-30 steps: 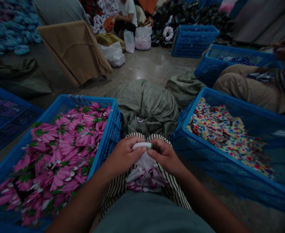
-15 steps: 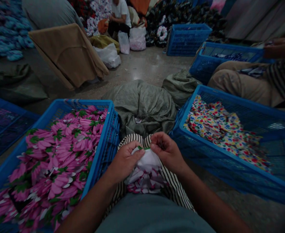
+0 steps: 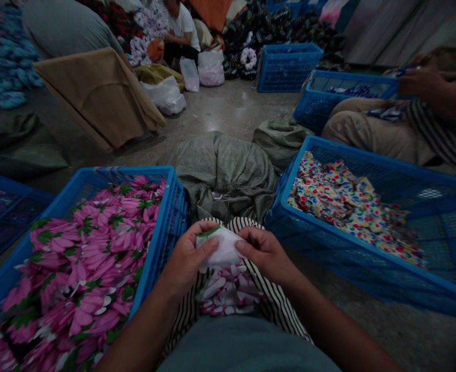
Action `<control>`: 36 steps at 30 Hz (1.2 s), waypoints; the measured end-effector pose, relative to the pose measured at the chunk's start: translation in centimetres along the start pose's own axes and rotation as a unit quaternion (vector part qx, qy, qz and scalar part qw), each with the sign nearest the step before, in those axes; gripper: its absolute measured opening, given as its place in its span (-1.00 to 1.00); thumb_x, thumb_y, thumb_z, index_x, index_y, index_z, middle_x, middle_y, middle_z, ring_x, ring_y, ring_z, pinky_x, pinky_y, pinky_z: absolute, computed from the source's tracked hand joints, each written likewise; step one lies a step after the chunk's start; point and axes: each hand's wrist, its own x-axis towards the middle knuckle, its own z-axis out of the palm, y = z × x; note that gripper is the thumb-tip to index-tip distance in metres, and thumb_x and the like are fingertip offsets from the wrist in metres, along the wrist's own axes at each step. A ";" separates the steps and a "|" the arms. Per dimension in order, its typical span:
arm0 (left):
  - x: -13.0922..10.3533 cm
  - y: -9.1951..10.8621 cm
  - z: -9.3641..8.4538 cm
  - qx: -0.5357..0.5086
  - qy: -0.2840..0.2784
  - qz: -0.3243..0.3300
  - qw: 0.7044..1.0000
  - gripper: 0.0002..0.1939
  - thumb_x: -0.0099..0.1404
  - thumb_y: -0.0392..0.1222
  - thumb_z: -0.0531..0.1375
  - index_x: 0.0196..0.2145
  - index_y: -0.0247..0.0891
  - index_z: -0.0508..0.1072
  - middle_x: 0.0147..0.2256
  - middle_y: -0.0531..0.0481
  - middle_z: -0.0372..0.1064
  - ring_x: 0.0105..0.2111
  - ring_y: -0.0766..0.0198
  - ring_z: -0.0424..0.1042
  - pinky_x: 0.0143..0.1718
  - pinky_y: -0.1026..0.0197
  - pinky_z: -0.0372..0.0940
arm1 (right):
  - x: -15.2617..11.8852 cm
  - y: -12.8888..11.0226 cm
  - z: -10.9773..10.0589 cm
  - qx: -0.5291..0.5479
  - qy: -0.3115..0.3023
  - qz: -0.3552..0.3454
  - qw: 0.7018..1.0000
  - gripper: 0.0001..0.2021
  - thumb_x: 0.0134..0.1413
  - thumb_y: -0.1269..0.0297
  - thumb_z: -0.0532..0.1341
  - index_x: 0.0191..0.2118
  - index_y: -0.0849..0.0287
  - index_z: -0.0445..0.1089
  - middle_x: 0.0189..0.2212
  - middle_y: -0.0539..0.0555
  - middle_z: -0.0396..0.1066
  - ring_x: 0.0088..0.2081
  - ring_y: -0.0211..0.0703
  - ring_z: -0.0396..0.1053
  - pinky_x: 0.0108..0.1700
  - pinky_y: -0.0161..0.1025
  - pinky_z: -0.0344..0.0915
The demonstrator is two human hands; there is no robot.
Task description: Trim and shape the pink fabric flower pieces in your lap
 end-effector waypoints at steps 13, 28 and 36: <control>-1.1 -0.6 -1.1 0.419 0.077 0.554 0.715 -0.76 0.13 -0.45 0.08 -0.23 -0.25 0.34 -0.34 -0.04 0.38 -0.31 0.26 0.37 -0.26 0.16 0.29 | -1.5 0.4 -1.7 0.168 0.020 0.032 0.985 -0.64 0.07 -0.02 0.04 -0.43 0.22 0.25 -0.70 -0.13 0.03 -0.69 -0.41 -0.14 -0.68 -0.41 -0.23; -2.2 0.1 -0.1 0.505 0.027 0.656 0.561 -0.86 0.10 -0.48 0.12 -0.46 -0.28 0.33 -0.46 0.01 0.44 -0.39 0.35 0.42 -0.25 0.15 0.32 | -2.3 -0.3 -1.0 0.232 -0.138 0.086 0.959 -0.59 0.07 -0.01 0.07 -0.42 0.31 0.32 -0.71 -0.11 0.03 -0.69 -0.43 -0.17 -0.68 -0.41 -0.29; -1.9 0.0 -0.4 0.513 0.062 0.641 0.568 -0.88 0.17 -0.42 0.05 -0.34 -0.29 0.32 -0.43 -0.05 0.46 -0.36 0.28 0.42 -0.24 0.07 0.28 | -2.2 -0.8 1.5 0.311 -0.051 0.066 0.947 -0.65 0.07 0.02 0.09 -0.43 0.27 0.28 -0.73 -0.13 0.06 -0.73 -0.44 -0.13 -0.70 -0.43 -0.21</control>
